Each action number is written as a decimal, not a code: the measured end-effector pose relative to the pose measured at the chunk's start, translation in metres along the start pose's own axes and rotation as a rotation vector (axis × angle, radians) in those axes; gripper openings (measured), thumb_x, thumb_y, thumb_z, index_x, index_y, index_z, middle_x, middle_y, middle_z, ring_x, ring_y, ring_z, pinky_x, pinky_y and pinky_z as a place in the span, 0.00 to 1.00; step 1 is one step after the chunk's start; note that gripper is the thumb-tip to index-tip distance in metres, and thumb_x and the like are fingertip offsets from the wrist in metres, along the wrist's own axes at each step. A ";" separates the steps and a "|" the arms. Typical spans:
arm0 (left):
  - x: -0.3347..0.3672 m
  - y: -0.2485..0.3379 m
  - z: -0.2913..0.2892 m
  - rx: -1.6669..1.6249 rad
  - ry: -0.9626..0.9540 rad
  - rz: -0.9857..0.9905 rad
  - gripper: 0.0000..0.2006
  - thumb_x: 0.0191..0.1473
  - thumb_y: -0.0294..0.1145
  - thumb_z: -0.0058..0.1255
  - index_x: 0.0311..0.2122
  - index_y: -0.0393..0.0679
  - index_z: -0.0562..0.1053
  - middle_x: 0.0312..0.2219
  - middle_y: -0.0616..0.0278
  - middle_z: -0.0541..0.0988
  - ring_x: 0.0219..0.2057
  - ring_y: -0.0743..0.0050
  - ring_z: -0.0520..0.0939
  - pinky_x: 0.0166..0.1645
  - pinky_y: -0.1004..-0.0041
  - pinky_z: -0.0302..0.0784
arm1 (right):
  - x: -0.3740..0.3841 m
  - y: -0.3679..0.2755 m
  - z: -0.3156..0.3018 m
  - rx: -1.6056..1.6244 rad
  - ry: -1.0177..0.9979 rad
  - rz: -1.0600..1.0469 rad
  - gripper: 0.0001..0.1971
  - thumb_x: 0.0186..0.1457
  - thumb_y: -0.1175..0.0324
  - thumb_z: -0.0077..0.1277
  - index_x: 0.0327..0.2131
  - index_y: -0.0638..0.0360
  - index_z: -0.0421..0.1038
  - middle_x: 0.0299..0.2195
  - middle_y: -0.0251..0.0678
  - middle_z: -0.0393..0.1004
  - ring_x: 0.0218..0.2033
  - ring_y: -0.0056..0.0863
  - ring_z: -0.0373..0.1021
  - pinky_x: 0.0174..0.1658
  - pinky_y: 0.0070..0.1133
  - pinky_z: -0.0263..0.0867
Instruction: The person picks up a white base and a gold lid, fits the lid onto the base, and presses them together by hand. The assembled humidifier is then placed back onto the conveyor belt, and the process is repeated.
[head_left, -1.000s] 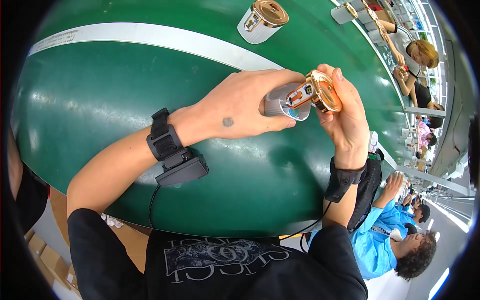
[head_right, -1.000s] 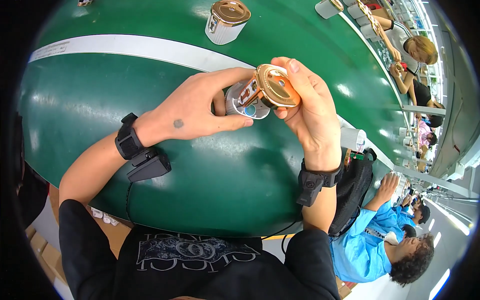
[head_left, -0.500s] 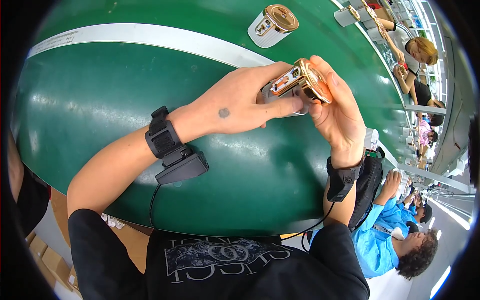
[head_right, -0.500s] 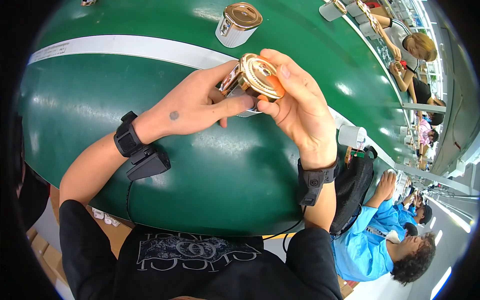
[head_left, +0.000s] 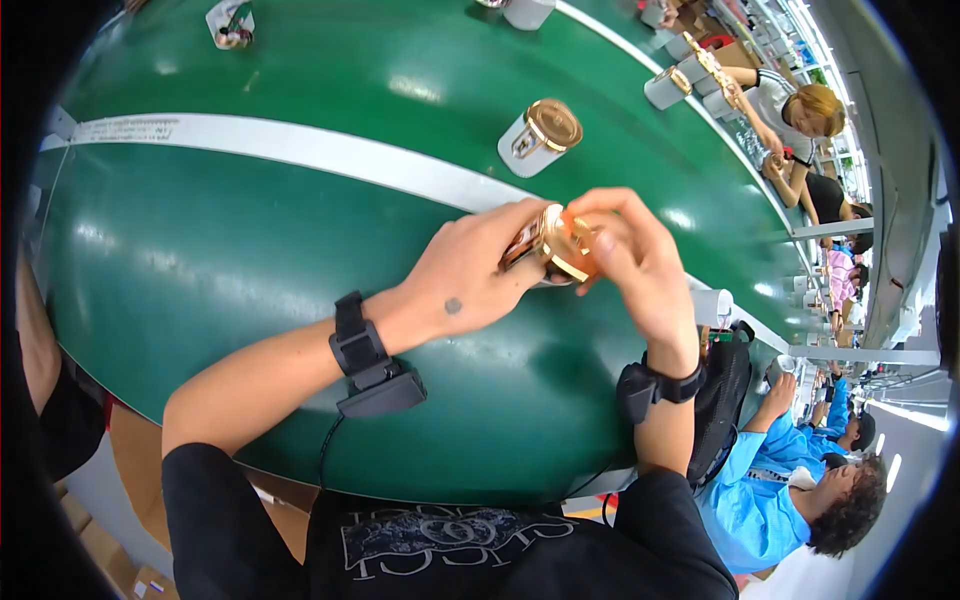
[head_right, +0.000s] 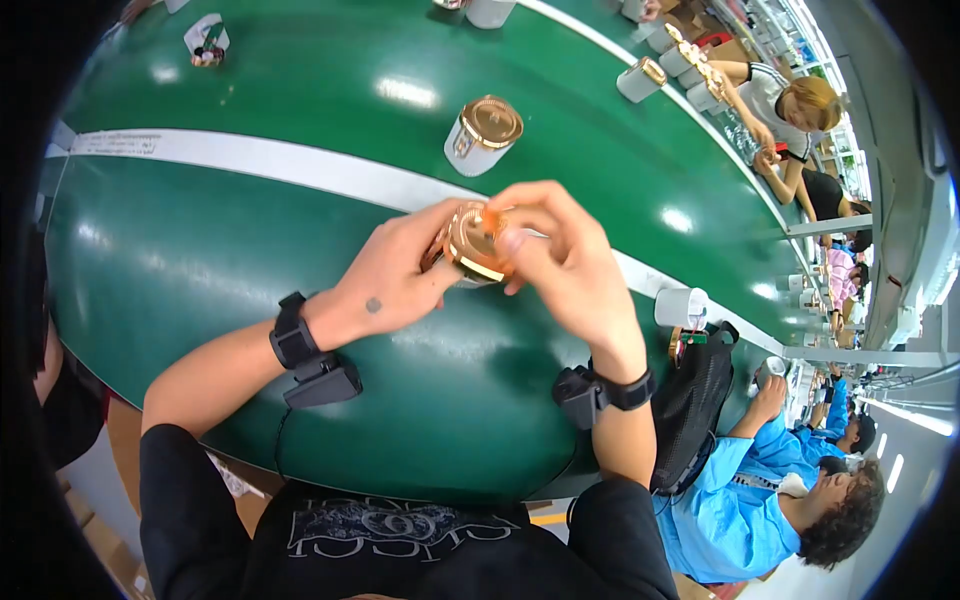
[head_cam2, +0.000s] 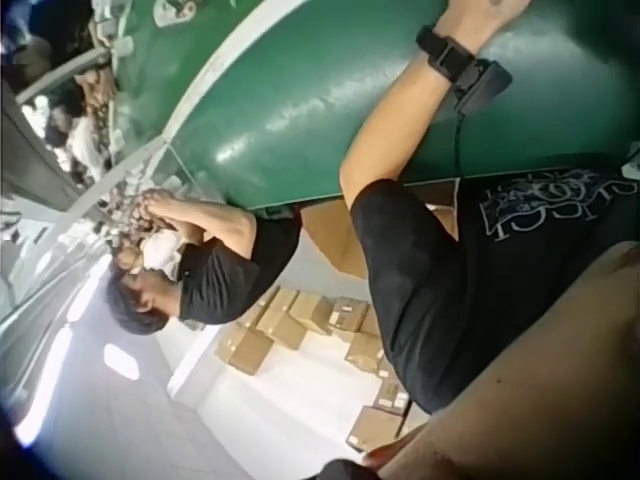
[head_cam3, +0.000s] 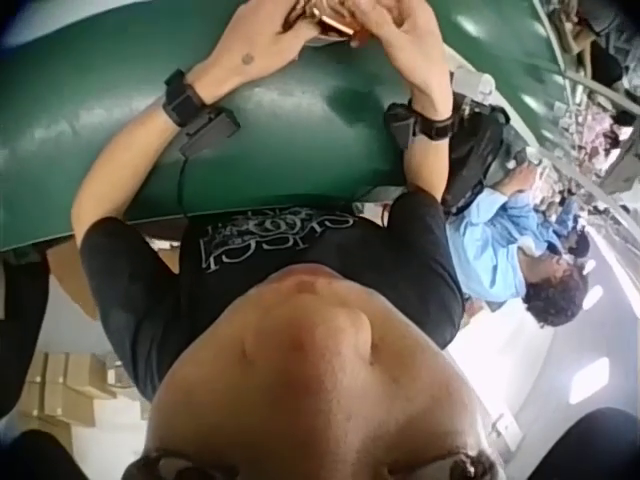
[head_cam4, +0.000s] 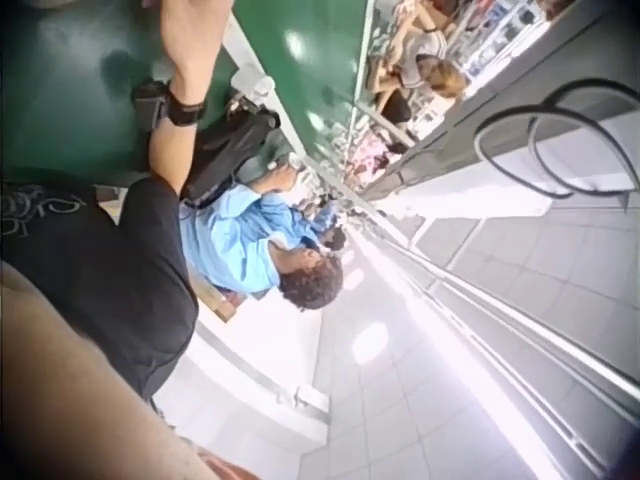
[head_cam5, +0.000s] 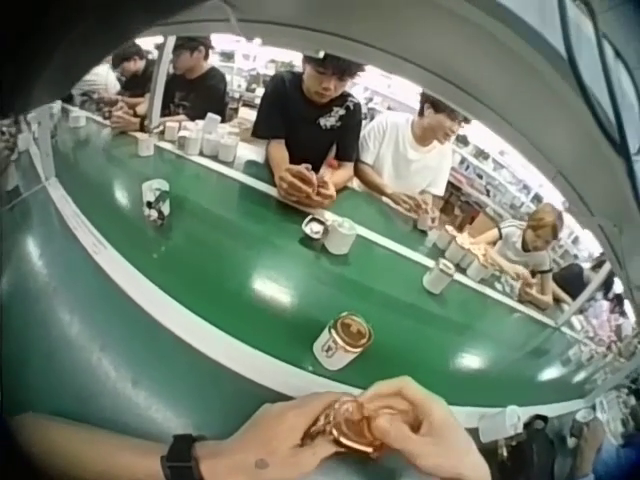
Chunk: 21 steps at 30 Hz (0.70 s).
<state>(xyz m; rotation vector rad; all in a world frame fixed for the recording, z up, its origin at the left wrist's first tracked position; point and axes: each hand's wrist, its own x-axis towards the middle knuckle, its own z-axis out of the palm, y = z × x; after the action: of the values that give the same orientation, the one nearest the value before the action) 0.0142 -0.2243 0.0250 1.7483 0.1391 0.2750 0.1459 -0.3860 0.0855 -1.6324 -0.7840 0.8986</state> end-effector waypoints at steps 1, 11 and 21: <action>0.000 0.000 0.002 0.001 0.004 0.009 0.17 0.56 0.32 0.53 0.51 0.43 0.71 0.36 0.51 0.81 0.36 0.46 0.82 0.41 0.59 0.77 | -0.005 -0.002 0.002 -0.155 0.031 -0.056 0.21 0.61 0.62 0.58 0.53 0.61 0.67 0.47 0.39 0.76 0.43 0.29 0.77 0.38 0.22 0.74; -0.002 -0.014 0.011 -0.016 0.071 0.110 0.23 0.55 0.34 0.57 0.56 0.45 0.68 0.41 0.49 0.81 0.41 0.46 0.83 0.44 0.58 0.78 | -0.016 -0.012 0.028 -0.880 0.119 -0.404 0.26 0.47 0.69 0.67 0.50 0.57 0.70 0.45 0.33 0.75 0.45 0.27 0.73 0.44 0.24 0.69; 0.004 -0.011 -0.001 0.099 -0.051 0.117 0.32 0.47 0.43 0.66 0.54 0.39 0.68 0.41 0.48 0.80 0.43 0.46 0.82 0.47 0.57 0.76 | -0.006 -0.005 0.006 -0.510 0.036 -0.246 0.22 0.57 0.72 0.58 0.54 0.65 0.67 0.50 0.38 0.72 0.52 0.26 0.69 0.53 0.27 0.67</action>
<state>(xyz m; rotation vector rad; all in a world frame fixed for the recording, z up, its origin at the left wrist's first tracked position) 0.0185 -0.2208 0.0150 1.8631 0.0139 0.3125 0.1375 -0.3867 0.0904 -1.9251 -1.2294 0.5148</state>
